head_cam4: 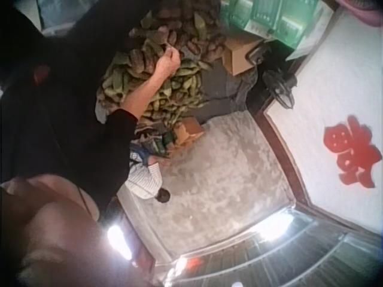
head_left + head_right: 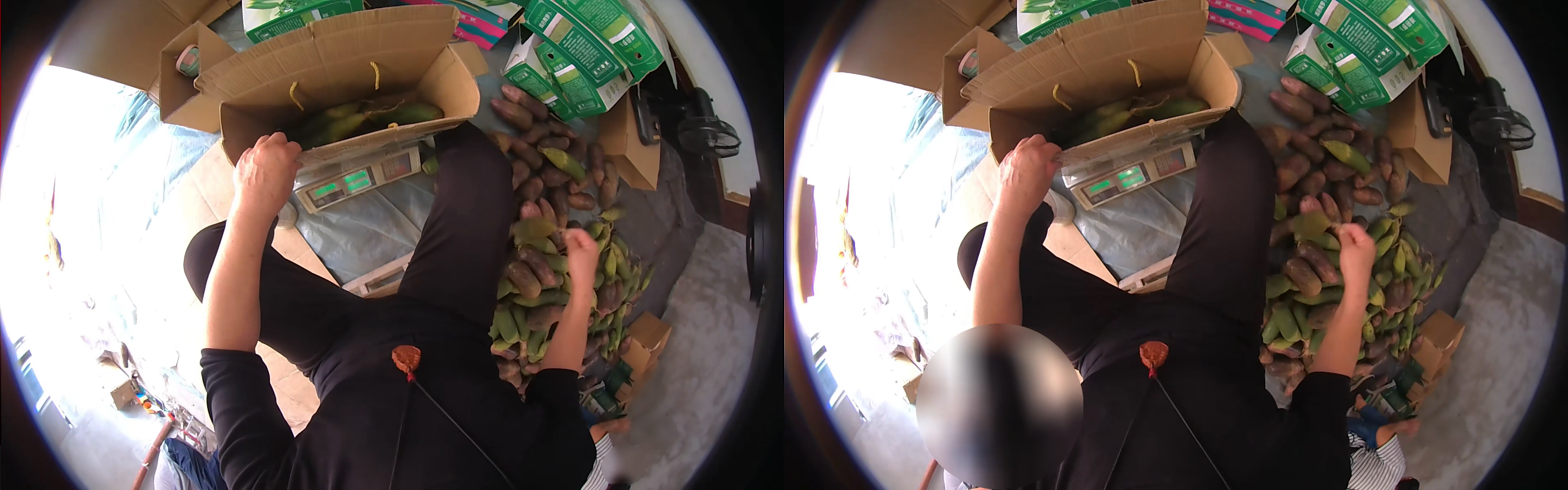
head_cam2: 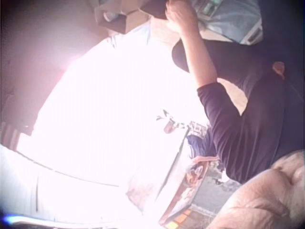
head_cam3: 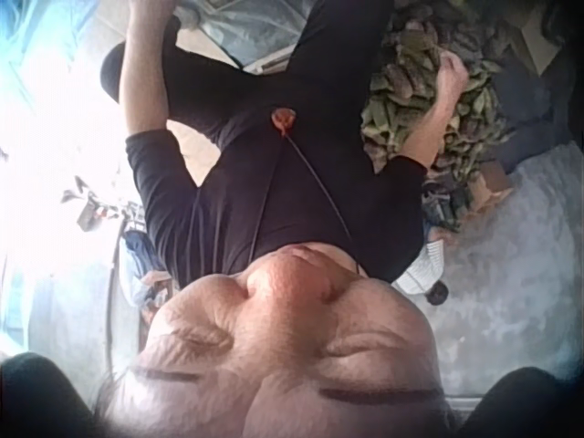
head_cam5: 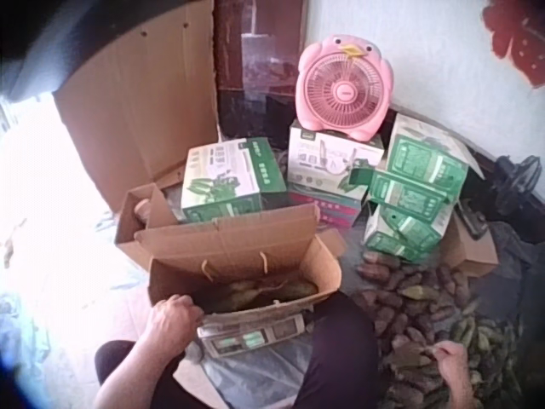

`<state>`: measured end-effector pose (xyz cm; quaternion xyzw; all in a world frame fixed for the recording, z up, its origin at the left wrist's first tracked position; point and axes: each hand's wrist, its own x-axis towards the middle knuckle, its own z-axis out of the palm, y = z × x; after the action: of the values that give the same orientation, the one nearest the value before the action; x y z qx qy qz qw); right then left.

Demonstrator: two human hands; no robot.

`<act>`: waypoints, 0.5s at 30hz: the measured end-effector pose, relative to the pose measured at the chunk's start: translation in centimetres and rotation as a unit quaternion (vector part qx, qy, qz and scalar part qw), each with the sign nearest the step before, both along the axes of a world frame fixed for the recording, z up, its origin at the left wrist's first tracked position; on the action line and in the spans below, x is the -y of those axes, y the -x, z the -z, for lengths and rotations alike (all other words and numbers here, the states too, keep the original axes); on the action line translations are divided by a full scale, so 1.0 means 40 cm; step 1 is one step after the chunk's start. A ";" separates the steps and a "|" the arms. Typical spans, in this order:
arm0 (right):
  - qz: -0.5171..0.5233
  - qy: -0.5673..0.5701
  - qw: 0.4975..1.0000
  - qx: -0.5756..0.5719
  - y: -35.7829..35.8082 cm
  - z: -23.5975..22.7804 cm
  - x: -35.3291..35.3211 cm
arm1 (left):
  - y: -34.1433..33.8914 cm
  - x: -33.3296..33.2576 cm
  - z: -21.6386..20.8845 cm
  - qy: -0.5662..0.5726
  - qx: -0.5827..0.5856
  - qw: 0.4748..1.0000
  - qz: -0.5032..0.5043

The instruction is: Sort vegetables and place them into cardboard boxes for packaging.

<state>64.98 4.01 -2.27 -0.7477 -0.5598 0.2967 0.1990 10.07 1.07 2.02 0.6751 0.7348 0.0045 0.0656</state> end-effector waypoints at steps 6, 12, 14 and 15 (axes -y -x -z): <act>-0.111 -0.177 0.975 -0.070 0.210 -0.337 -0.112 | 0.001 0.000 0.000 -0.011 0.010 1.000 0.002; -0.250 -0.218 0.925 -0.187 0.479 -0.552 -0.233 | 0.009 0.020 -0.002 -0.022 0.017 1.000 0.010; -0.314 -0.218 0.879 -0.286 0.555 -0.534 -0.303 | 0.009 0.022 0.000 -0.023 0.018 1.000 0.007; -0.314 -0.218 0.871 -0.308 0.614 -0.529 -0.317 | 0.006 0.018 0.004 -0.026 0.021 0.999 0.006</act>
<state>40.41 16.67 18.88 -0.3406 -0.7257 0.4297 0.4155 9.81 0.36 1.86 0.6808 0.7287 0.0369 0.0637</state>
